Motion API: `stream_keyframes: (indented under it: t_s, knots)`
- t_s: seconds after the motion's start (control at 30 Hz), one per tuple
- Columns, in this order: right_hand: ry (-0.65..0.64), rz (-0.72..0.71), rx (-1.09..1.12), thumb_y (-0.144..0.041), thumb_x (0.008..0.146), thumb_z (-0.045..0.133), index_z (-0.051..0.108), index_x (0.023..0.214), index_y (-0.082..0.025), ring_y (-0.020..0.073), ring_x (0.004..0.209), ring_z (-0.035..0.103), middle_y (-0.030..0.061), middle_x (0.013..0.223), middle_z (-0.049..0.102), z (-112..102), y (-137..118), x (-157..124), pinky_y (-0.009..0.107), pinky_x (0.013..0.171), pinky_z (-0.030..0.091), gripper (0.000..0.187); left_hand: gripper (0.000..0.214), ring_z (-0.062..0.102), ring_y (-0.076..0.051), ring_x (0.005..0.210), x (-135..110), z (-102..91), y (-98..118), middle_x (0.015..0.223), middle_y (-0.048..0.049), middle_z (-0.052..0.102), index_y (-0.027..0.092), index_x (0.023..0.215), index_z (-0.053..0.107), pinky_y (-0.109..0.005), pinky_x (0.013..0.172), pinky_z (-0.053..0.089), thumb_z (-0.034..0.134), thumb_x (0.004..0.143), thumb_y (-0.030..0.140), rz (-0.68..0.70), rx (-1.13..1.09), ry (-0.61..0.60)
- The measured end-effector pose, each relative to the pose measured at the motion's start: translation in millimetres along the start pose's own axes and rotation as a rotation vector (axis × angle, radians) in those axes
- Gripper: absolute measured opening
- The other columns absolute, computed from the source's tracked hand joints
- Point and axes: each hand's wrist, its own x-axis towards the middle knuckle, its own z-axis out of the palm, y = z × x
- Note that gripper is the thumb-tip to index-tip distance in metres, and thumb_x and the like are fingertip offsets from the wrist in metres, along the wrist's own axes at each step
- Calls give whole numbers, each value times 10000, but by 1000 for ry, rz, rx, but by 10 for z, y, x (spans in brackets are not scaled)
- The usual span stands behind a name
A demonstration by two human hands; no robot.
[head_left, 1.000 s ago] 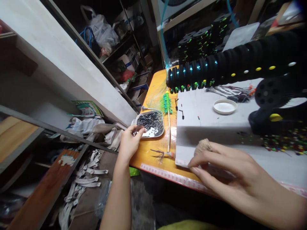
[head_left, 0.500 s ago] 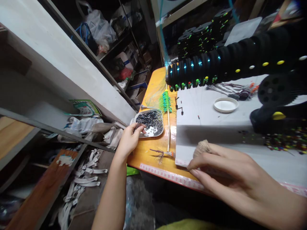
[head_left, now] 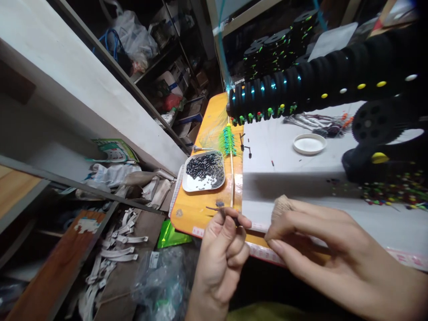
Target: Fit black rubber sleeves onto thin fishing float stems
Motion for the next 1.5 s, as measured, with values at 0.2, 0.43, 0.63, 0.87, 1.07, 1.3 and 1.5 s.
stream_keyframes:
  t_s: [0.2, 0.43, 0.63, 0.87, 1.07, 1.3, 1.5]
  knots:
    - [11, -10, 2, -76, 970, 526, 526, 804, -219, 82, 583, 493, -36, 706, 516, -5, -43, 38, 176, 510, 387, 219, 243, 73, 30, 418, 0, 1, -222, 815, -5, 753, 203, 826, 766, -75, 361, 193, 950, 734, 334, 62, -84, 28]
    - [21, -5, -20, -92, 948, 547, 543, 773, -211, 74, 593, 497, -46, 691, 519, -2, -62, 49, 161, 543, 399, 212, 250, 72, 32, 431, -40, 31, -317, 755, 53, 636, 187, 818, 757, -77, 366, 196, 945, 739, 332, 85, -127, 6]
    - [19, 13, -4, -97, 964, 543, 528, 779, -212, 81, 599, 502, -40, 703, 533, -10, -60, 40, 174, 541, 399, 218, 203, 85, 38, 422, -42, 33, -315, 729, 26, 682, 197, 821, 791, -75, 371, 192, 919, 776, 349, 107, -77, -6]
    - [16, 8, -24, -85, 937, 537, 501, 764, -211, 80, 586, 481, -42, 691, 508, -12, -60, 1, 178, 525, 381, 217, 129, 119, 33, 414, -51, 23, -317, 638, 60, 548, 224, 850, 821, -85, 379, 180, 856, 856, 348, 172, 48, -43]
    - [9, 67, -34, -119, 916, 584, 518, 731, -210, 106, 575, 473, -28, 664, 509, 31, -35, 9, 217, 515, 369, 216, 100, 147, 9, 440, -65, 22, -335, 573, 97, 363, 264, 902, 849, -98, 404, 184, 876, 836, 334, 151, 75, -49]
    - [103, 141, -58, -371, 886, 722, 581, 737, -224, 162, 618, 484, -4, 648, 507, 96, 8, -75, 262, 551, 404, 253, 158, 207, 27, 439, -71, 2, -329, 713, 39, 579, 265, 918, 842, -121, 412, 188, 917, 786, 311, 140, 66, -20]
    - [78, 114, -55, -266, 905, 691, 549, 741, -220, 149, 613, 494, -8, 667, 523, 65, -19, -21, 247, 546, 395, 221, 154, 230, 20, 426, -69, 35, -332, 648, 46, 563, 255, 882, 841, -120, 406, 196, 930, 767, 307, 173, 82, 8]
